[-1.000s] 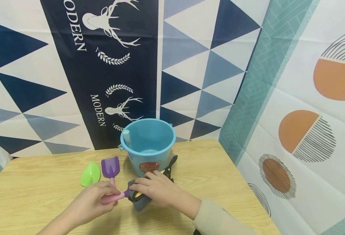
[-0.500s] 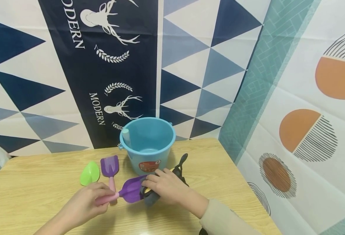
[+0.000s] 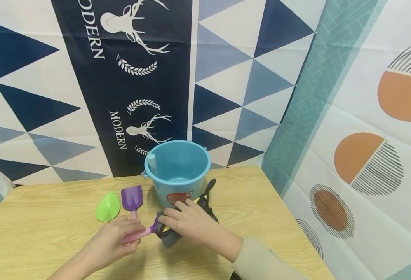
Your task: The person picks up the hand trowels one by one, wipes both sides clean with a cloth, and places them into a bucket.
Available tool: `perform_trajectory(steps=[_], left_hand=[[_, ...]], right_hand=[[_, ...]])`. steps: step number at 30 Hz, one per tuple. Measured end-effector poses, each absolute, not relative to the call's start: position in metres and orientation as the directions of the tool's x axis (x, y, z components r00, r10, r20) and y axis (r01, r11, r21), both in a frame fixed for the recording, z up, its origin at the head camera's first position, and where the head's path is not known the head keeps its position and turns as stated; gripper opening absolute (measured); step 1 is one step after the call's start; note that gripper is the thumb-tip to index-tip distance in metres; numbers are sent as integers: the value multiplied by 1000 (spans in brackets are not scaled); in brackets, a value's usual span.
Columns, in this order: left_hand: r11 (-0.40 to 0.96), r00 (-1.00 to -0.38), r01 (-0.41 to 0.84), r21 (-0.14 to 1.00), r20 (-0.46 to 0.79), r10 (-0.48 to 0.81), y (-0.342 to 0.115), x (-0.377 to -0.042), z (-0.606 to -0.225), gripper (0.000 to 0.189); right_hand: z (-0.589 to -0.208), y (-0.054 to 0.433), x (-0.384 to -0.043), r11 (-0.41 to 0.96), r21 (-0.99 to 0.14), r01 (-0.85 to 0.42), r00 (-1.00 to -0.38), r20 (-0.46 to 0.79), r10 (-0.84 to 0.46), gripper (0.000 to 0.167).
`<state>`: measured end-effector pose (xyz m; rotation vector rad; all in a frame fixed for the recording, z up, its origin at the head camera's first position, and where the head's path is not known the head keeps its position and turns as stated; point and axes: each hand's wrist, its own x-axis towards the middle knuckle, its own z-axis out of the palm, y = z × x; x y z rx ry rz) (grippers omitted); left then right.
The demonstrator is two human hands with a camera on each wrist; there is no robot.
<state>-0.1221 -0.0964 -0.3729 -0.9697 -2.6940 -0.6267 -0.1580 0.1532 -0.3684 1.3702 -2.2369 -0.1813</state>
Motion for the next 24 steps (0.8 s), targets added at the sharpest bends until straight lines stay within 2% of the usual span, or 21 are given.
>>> perform_trajectory(steps=[6, 11, 13, 16, 21, 24], left_hand=[[676, -760, 648, 350, 356, 544, -98, -121, -376, 25], [679, -800, 599, 425, 351, 486, -102, -122, -380, 25], [678, -821, 571, 463, 333, 464, -102, -123, -380, 25], [685, -856, 516, 514, 279, 435, -101, -124, -379, 23], [698, -885, 459, 550, 220, 410, -95, -126, -376, 22], [684, -876, 476, 552, 227, 426, -91, -125, -373, 23]], right_hand=[[-365, 161, -159, 510, 387, -768, -402, 329, -855, 52], [-367, 175, -165, 575, 375, -727, -474, 331, -816, 46], [-367, 178, -165, 588, 359, -725, -483, 343, -805, 47], [-366, 175, -162, 561, 339, -755, -437, 378, -816, 49], [-365, 159, -154, 451, 368, -813, -309, 382, -871, 46], [-365, 152, -151, 431, 376, -820, -306, 348, -886, 40]])
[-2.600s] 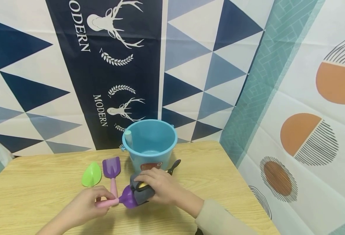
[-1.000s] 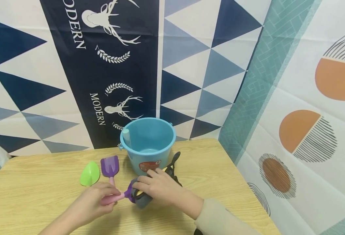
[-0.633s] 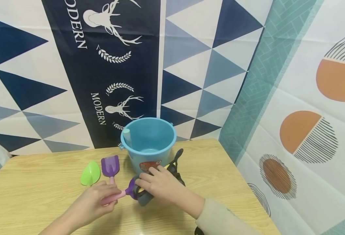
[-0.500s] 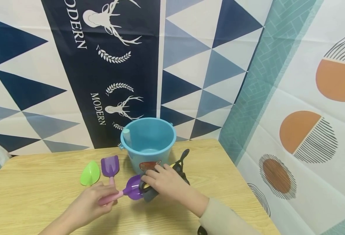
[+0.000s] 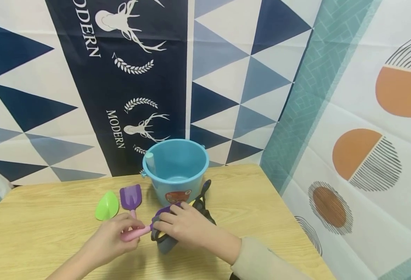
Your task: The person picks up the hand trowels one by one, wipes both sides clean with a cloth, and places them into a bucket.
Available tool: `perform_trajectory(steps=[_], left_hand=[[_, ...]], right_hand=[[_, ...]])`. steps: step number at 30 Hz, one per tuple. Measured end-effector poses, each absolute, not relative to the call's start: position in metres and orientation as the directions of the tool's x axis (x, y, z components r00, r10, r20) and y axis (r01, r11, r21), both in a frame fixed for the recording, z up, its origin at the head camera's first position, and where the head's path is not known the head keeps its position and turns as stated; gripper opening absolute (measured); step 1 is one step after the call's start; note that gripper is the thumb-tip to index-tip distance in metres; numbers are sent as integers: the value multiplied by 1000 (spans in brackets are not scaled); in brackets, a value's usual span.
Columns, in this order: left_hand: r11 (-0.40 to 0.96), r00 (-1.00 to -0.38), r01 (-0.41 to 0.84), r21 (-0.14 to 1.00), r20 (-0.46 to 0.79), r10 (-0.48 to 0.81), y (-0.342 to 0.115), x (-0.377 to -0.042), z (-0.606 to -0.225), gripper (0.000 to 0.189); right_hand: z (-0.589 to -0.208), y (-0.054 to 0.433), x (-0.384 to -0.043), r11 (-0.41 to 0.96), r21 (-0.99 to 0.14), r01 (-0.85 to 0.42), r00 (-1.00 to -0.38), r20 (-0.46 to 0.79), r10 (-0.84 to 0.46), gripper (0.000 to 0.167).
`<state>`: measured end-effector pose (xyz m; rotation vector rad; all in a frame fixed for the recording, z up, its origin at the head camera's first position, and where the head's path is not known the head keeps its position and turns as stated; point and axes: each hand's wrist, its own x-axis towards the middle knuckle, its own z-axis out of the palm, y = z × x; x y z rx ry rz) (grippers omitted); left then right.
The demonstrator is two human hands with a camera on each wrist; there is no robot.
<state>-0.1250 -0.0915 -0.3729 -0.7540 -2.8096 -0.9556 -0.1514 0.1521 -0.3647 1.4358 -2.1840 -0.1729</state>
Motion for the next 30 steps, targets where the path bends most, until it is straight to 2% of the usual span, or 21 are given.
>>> perform_trajectory(steps=[6, 10, 13, 18, 23, 25, 30], left_hand=[[680, -854, 515, 522, 250, 455, -93, -122, -370, 23], [692, -849, 528, 492, 293, 440, -97, -121, -373, 23], [704, -866, 499, 506, 281, 413, -99, -121, -374, 24], [702, -880, 475, 530, 269, 393, -100, -123, -376, 26], [701, -876, 483, 525, 276, 397, -94, -126, -376, 25], [705, -874, 486, 516, 271, 403, -92, -126, -375, 25], [719, -854, 520, 460, 303, 424, -90, -125, -373, 25]], right_hand=[[-364, 153, -150, 459, 379, -804, -365, 294, -883, 40], [-364, 159, -152, 472, 441, -763, -383, 280, -880, 37], [-364, 165, -156, 485, 491, -724, -389, 291, -874, 29], [-364, 167, -159, 495, 516, -699, -371, 329, -868, 23], [-365, 155, -155, 463, 492, -737, -317, 353, -880, 28], [-366, 151, -153, 451, 478, -754, -315, 338, -887, 31], [-366, 150, -151, 485, 433, -760, -401, 276, -874, 41]])
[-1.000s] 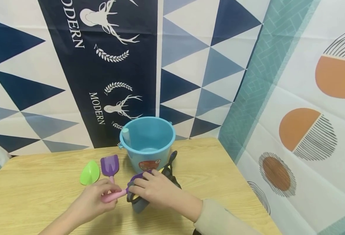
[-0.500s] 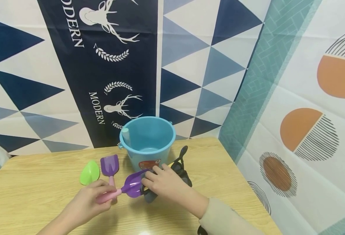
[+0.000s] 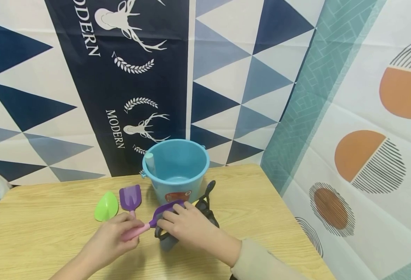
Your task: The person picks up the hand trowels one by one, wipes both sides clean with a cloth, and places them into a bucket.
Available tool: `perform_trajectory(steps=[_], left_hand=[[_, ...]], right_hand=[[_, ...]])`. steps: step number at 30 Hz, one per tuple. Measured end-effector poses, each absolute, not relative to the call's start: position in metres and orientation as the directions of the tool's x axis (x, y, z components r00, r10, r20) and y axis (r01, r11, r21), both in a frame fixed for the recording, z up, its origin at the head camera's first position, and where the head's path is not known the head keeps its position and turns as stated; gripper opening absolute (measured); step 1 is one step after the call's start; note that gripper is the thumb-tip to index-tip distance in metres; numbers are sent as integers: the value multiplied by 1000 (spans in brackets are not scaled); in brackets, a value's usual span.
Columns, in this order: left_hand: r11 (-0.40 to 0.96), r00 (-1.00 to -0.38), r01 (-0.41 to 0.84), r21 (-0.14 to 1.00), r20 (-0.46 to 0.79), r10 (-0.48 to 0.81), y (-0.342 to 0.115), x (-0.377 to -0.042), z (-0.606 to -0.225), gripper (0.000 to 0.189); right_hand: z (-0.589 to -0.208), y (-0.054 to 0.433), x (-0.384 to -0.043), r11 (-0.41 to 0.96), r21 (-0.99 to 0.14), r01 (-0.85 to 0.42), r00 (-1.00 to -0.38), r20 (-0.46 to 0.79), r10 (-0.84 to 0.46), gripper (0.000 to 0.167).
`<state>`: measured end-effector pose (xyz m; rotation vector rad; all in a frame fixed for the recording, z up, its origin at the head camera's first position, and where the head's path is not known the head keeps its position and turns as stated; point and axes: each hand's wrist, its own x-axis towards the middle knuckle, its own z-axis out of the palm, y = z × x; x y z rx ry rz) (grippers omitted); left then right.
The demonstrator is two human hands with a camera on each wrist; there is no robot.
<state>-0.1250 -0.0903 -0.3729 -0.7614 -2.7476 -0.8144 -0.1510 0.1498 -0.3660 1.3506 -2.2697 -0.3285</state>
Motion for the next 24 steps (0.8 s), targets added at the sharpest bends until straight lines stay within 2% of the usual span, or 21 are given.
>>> perform_trajectory(steps=[3, 8, 14, 19, 24], left_hand=[[730, -838, 542, 417, 336, 430, -92, -124, -374, 24], [739, -817, 562, 371, 390, 425, -98, -121, -377, 25], [717, -815, 564, 410, 416, 403, -101, -120, -382, 23], [734, -858, 512, 446, 314, 407, -99, -122, -383, 26], [699, -825, 565, 438, 301, 478, -94, -124, -384, 25]], right_hand=[[-366, 156, -152, 505, 418, -755, -438, 251, -863, 44], [-367, 172, -156, 527, 438, -728, -460, 256, -850, 37], [-367, 185, -160, 558, 440, -703, -474, 295, -830, 34], [-365, 178, -160, 521, 414, -746, -404, 341, -849, 38], [-364, 163, -160, 457, 435, -776, -295, 390, -872, 37]])
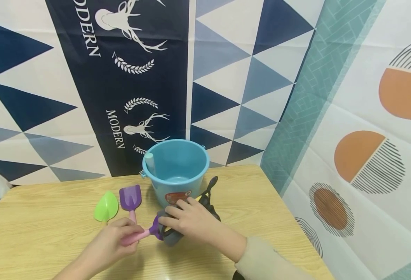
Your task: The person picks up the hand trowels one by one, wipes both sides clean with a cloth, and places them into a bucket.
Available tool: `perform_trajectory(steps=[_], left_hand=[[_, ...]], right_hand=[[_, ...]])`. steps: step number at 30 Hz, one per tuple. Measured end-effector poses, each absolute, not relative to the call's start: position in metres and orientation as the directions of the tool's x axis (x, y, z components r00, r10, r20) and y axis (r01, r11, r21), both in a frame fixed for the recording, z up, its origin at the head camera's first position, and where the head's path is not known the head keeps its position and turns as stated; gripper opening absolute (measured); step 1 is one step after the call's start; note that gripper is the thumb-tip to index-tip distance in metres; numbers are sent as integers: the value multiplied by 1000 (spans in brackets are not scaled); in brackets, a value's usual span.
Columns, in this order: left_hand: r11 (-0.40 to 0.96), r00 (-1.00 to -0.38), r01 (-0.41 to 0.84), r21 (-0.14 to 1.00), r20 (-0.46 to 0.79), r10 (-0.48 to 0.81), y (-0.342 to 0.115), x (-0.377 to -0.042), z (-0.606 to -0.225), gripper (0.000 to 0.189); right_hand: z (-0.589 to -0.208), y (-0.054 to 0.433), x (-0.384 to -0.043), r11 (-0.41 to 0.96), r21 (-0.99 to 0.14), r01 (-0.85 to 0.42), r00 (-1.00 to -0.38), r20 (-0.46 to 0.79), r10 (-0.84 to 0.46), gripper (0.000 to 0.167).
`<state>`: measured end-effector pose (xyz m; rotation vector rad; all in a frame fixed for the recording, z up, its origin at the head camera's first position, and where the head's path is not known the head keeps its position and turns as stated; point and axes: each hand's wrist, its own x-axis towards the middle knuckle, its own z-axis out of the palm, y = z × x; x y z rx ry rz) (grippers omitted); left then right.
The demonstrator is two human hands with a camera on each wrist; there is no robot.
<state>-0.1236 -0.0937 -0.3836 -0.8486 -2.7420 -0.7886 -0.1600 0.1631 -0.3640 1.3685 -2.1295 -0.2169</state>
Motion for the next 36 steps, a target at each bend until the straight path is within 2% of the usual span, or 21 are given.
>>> perform_trajectory(steps=[3, 7, 14, 23, 28, 32, 36], left_hand=[[670, -800, 599, 438, 340, 494, -90, -123, -385, 25], [659, -784, 619, 427, 389, 484, -89, -121, -387, 24], [676, -806, 590, 441, 369, 463, -94, -119, -385, 25], [670, -856, 517, 533, 319, 407, -104, -120, -388, 27], [670, -865, 502, 547, 300, 403, -102, -122, -390, 25], [650, -840, 543, 532, 327, 434, -95, -123, -389, 22], [641, -829, 558, 527, 336, 446, -90, -122, -387, 25]], right_hand=[[-365, 158, -160, 437, 470, -766, -263, 391, -882, 37], [-365, 159, -160, 441, 479, -759, -267, 388, -882, 42], [-370, 172, -167, 463, 471, -751, -291, 394, -872, 44], [-374, 191, -178, 540, 381, -750, -323, 501, -803, 56], [-368, 176, -170, 511, 360, -780, -280, 529, -801, 55], [-368, 161, -165, 465, 404, -788, -221, 518, -826, 48], [-374, 156, -165, 437, 452, -777, -189, 494, -848, 40]])
